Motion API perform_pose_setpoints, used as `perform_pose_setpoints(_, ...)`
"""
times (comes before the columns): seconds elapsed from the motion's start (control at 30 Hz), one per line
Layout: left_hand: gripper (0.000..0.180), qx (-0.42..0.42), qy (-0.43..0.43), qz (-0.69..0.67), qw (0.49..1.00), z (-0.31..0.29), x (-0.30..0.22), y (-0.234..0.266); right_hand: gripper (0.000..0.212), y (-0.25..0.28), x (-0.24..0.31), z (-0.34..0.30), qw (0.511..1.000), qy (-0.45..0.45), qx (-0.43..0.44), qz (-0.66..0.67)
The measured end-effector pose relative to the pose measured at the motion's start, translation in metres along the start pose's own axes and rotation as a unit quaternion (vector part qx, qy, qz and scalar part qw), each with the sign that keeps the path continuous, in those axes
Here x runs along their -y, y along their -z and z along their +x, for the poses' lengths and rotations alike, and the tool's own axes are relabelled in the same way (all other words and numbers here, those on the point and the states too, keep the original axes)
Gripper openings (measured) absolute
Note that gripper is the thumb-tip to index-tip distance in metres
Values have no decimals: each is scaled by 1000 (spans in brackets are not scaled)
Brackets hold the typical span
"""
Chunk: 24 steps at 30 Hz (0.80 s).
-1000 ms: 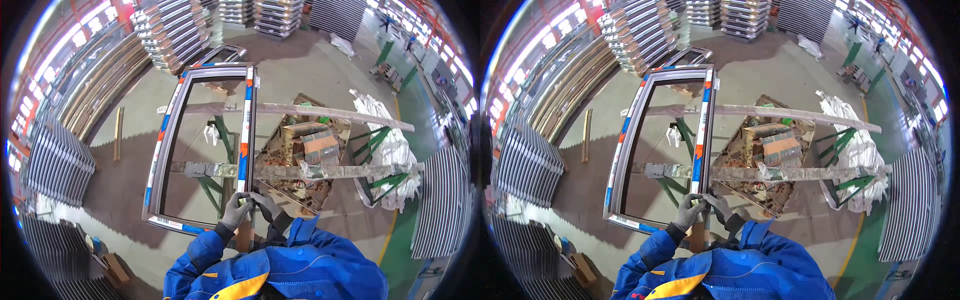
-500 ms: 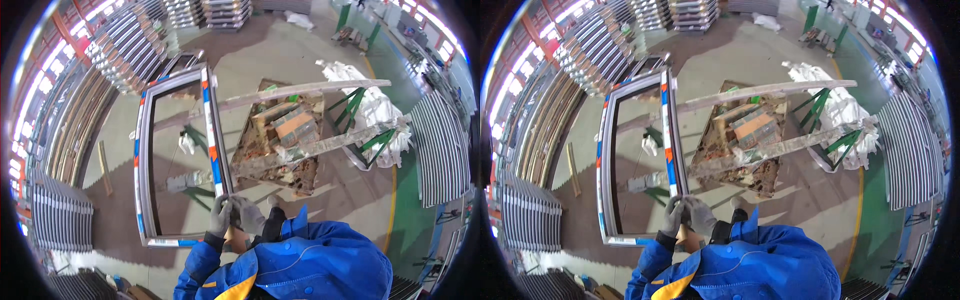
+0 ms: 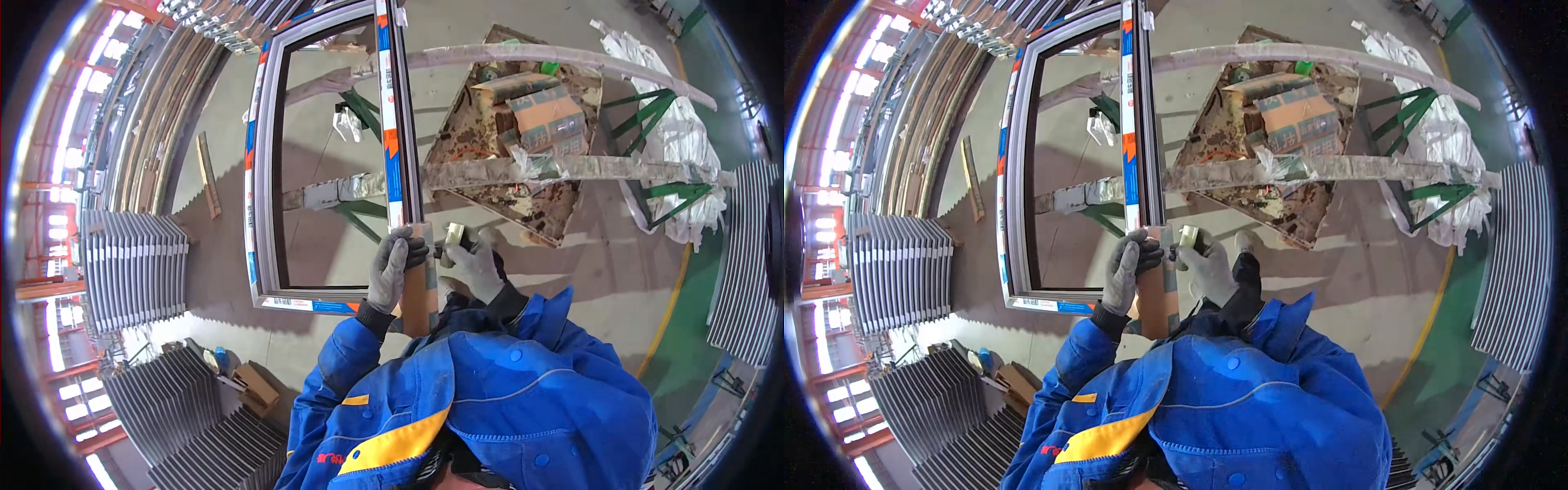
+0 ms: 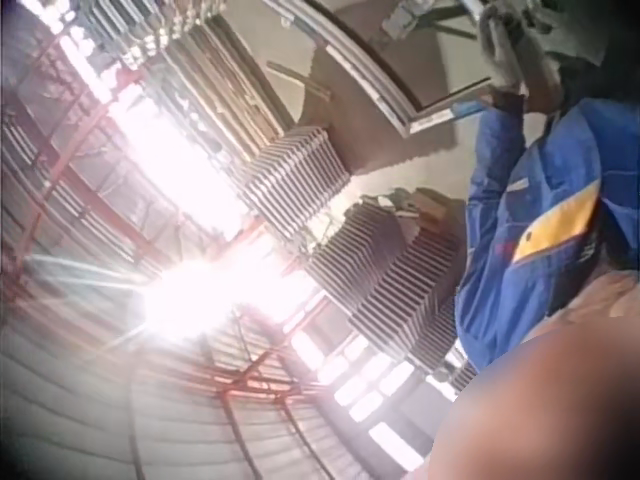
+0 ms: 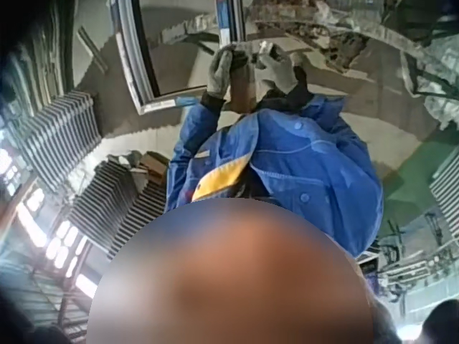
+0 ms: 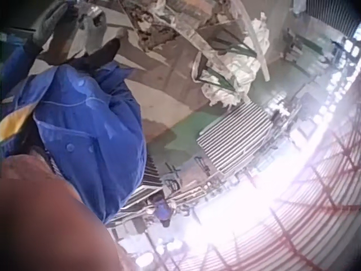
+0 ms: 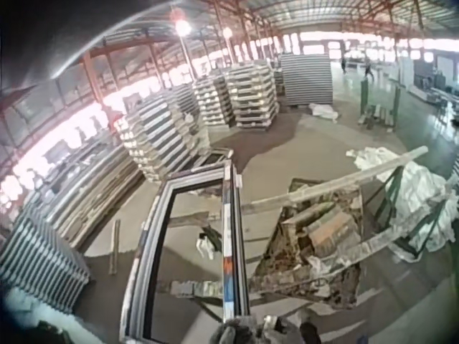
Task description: Applying protective padding and adhesive tape to the edges and corners of a large metal window frame for transport.
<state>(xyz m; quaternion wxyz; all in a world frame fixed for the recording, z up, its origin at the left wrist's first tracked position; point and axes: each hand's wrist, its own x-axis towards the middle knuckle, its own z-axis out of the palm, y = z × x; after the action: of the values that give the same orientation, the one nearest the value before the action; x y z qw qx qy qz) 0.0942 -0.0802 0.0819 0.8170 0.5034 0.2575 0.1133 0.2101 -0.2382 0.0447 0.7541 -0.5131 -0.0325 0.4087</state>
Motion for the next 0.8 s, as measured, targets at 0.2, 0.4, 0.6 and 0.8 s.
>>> perform_pose_setpoints(0.2, 45, -11, -7, 33, 999, -2, 3, 0, 25, 33, 6, 13, 999, 5, -46, -2)
perform_pose_setpoints(0.4, 43, -16, -14, 27, 999, -3, 4, 2, 21, 60, -21, 30, 989, -103, -92, 60)
perform_pose_setpoints(0.6, 37, -86, -70, 73, 991, -9, 5, 15, 37, 81, -97, 48, 986, -120, -107, 31)
perform_pose_setpoints(0.8, 33, -167, 57, 139, 975, 17, 6, 87, 41, 36, -173, 75, 972, -60, -111, -199)
